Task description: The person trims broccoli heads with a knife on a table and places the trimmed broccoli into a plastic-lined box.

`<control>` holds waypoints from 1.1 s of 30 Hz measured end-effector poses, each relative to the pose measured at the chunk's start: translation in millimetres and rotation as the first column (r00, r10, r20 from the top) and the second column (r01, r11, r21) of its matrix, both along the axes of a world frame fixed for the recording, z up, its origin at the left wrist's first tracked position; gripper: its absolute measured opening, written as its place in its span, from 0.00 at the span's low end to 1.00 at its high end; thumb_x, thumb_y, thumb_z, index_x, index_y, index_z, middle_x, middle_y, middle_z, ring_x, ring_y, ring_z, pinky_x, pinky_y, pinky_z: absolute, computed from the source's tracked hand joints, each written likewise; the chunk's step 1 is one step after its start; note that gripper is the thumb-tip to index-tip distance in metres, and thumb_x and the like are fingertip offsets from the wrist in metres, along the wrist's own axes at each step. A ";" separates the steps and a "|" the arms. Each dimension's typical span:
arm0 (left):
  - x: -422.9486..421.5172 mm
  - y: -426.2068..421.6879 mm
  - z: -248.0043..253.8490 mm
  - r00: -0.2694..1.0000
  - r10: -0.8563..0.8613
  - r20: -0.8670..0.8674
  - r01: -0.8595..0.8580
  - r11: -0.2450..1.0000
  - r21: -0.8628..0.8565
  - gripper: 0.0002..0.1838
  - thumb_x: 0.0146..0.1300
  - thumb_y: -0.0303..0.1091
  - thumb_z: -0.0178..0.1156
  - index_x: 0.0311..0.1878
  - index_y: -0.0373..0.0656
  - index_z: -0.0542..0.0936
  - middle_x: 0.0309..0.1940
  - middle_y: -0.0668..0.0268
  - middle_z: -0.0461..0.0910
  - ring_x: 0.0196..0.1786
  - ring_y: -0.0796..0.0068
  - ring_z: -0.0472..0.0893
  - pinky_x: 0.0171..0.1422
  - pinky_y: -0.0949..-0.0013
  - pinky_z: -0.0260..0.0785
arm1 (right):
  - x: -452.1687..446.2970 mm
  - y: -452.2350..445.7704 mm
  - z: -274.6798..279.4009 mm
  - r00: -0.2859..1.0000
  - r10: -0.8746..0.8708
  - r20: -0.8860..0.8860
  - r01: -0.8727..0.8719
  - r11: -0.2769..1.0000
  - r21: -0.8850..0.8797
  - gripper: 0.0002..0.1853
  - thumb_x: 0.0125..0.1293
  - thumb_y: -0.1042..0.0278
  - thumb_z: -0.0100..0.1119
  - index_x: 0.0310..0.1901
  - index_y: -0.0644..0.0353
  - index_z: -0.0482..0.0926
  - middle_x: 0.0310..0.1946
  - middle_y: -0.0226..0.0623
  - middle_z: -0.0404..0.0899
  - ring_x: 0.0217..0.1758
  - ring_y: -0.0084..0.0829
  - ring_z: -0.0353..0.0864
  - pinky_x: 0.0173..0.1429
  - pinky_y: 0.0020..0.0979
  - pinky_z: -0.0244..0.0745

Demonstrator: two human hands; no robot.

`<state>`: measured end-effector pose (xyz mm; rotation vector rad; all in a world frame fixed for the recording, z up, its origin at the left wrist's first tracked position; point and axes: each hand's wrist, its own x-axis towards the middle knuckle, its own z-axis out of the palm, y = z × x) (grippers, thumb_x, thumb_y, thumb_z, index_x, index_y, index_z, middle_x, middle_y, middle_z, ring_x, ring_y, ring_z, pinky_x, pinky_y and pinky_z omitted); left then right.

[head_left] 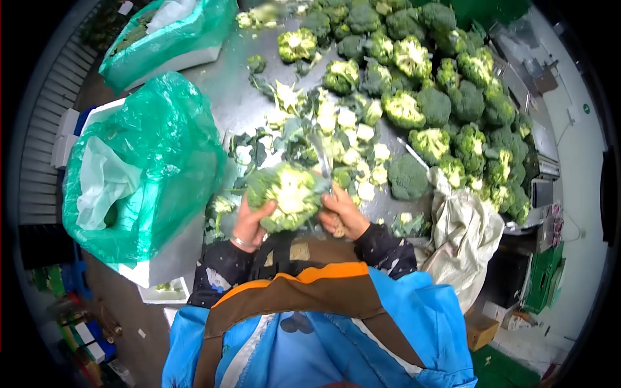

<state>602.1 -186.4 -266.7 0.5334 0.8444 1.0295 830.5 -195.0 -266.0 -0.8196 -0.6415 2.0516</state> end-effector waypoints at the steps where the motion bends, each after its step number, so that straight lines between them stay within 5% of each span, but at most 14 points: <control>1: 6.6 1.4 10.4 1.000 -0.017 0.015 0.017 1.000 -0.002 0.35 0.56 0.27 0.65 0.66 0.43 0.59 0.55 0.57 0.72 0.56 0.64 0.75 0.57 0.60 0.73 | 2.1 -1.0 -4.3 0.998 -0.060 -0.023 0.057 0.995 -0.083 0.27 0.70 0.55 0.50 0.68 0.50 0.57 0.24 0.25 0.67 0.13 0.19 0.58 0.18 0.23 0.61; 2: 14.6 0.9 44.9 0.994 -0.032 -0.105 0.027 0.998 -0.055 0.39 0.58 0.29 0.64 0.69 0.46 0.54 0.57 0.58 0.71 0.58 0.66 0.73 0.57 0.62 0.72 | 4.5 1.1 -9.8 0.993 -0.109 -0.047 0.101 0.983 -0.151 0.26 0.71 0.52 0.48 0.66 0.51 0.60 0.24 0.25 0.68 0.12 0.20 0.57 0.18 0.23 0.61; 4: 11.4 7.7 40.9 0.978 -0.208 0.008 0.206 0.973 0.108 0.42 0.60 0.33 0.63 0.72 0.50 0.48 0.64 0.59 0.63 0.62 0.68 0.69 0.58 0.64 0.71 | 24.9 4.1 -32.5 0.957 -0.055 -0.285 -0.016 0.970 -0.243 0.23 0.69 0.48 0.47 0.59 0.53 0.67 0.22 0.28 0.70 0.11 0.21 0.59 0.14 0.23 0.55; 7: 20.9 16.6 58.7 0.958 -0.259 0.126 0.244 0.962 0.126 0.42 0.62 0.34 0.61 0.73 0.53 0.46 0.73 0.58 0.45 0.68 0.64 0.62 0.64 0.62 0.67 | 55.2 12.5 -9.2 0.922 -0.292 -0.256 0.216 0.933 -0.287 0.26 0.66 0.43 0.45 0.57 0.53 0.70 0.28 0.33 0.77 0.10 0.21 0.61 0.12 0.23 0.56; 8: 22.9 18.8 59.0 0.965 -0.232 0.126 0.214 0.967 0.138 0.41 0.61 0.32 0.61 0.73 0.54 0.48 0.70 0.58 0.51 0.69 0.59 0.61 0.66 0.54 0.65 | 72.8 16.2 -3.0 0.899 -0.348 -0.266 0.270 0.919 -0.289 0.28 0.64 0.42 0.45 0.57 0.53 0.70 0.32 0.34 0.80 0.10 0.21 0.62 0.12 0.23 0.58; 11: 10.6 23.0 29.5 0.961 -0.233 -0.148 0.250 0.962 0.107 0.36 0.60 0.33 0.64 0.69 0.47 0.57 0.66 0.58 0.62 0.63 0.65 0.69 0.62 0.61 0.69 | 117.2 33.7 65.2 0.824 -0.458 -0.334 0.409 0.888 -0.211 0.31 0.64 0.38 0.41 0.57 0.55 0.70 0.48 0.39 0.79 0.11 0.17 0.66 0.12 0.17 0.62; 13: 0.2 14.8 24.2 0.944 -0.239 -0.227 0.230 0.971 -0.064 0.28 0.61 0.32 0.62 0.62 0.39 0.64 0.56 0.56 0.71 0.54 0.66 0.76 0.55 0.63 0.73 | 155.0 37.2 84.7 0.744 -0.666 -0.063 0.662 0.746 -0.076 0.29 0.63 0.36 0.43 0.52 0.52 0.72 0.36 0.32 0.78 0.11 0.17 0.63 0.11 0.18 0.57; 17: -24.0 -10.4 -2.1 0.964 -0.157 -0.213 0.136 0.985 -0.110 0.20 0.62 0.33 0.59 0.56 0.40 0.69 0.51 0.57 0.73 0.47 0.64 0.79 0.47 0.64 0.76 | 233.8 32.1 90.1 0.600 -0.797 -0.067 0.800 0.600 0.015 0.24 0.61 0.36 0.51 0.40 0.52 0.75 0.21 0.23 0.70 0.11 0.18 0.54 0.15 0.19 0.51; 24: -38.5 -25.3 -20.3 0.951 -0.038 -0.308 -0.037 0.972 -0.233 0.16 0.61 0.34 0.60 0.52 0.47 0.72 0.44 0.63 0.79 0.42 0.66 0.81 0.43 0.64 0.76 | 372.5 70.0 106.8 0.113 -0.993 0.015 0.993 0.114 0.039 0.39 0.55 0.35 0.59 0.58 0.52 0.57 0.18 0.30 0.56 0.15 0.24 0.57 0.20 0.25 0.58; 25: -36.7 -25.2 -21.9 0.950 -0.029 -0.311 -0.045 0.973 -0.228 0.16 0.61 0.34 0.60 0.52 0.47 0.72 0.43 0.63 0.79 0.42 0.66 0.81 0.42 0.64 0.76 | 394.1 80.7 117.5 0.059 -0.998 -0.034 0.996 0.061 -0.072 0.41 0.55 0.34 0.60 0.61 0.53 0.56 0.19 0.30 0.57 0.16 0.24 0.56 0.21 0.24 0.58; 30: -19.6 -27.7 -25.2 0.943 -0.026 -0.331 -0.060 0.967 -0.246 0.15 0.61 0.32 0.61 0.49 0.43 0.72 0.37 0.64 0.79 0.37 0.69 0.82 0.38 0.67 0.77 | 465.6 97.0 115.8 0.120 -0.991 -0.059 0.978 0.108 0.177 0.31 0.60 0.39 0.56 0.59 0.44 0.60 0.34 0.38 0.76 0.17 0.23 0.62 0.19 0.24 0.59; 31: -22.5 -29.5 -38.8 0.958 -0.023 -0.287 -0.045 0.972 -0.229 0.15 0.60 0.29 0.60 0.50 0.45 0.72 0.40 0.61 0.80 0.38 0.62 0.82 0.39 0.61 0.78 | 470.2 96.3 110.5 0.160 -0.983 -0.091 0.974 0.142 0.178 0.27 0.62 0.44 0.54 0.59 0.43 0.62 0.44 0.40 0.80 0.17 0.23 0.63 0.18 0.25 0.60; 33: -26.4 -35.1 -54.1 0.962 -0.021 -0.273 -0.048 0.968 -0.246 0.15 0.60 0.29 0.60 0.51 0.45 0.72 0.40 0.61 0.80 0.38 0.61 0.83 0.40 0.60 0.78 | 479.9 98.3 92.5 0.141 -0.989 -0.049 0.974 0.130 0.184 0.24 0.62 0.50 0.54 0.58 0.45 0.64 0.44 0.37 0.80 0.16 0.24 0.62 0.18 0.27 0.61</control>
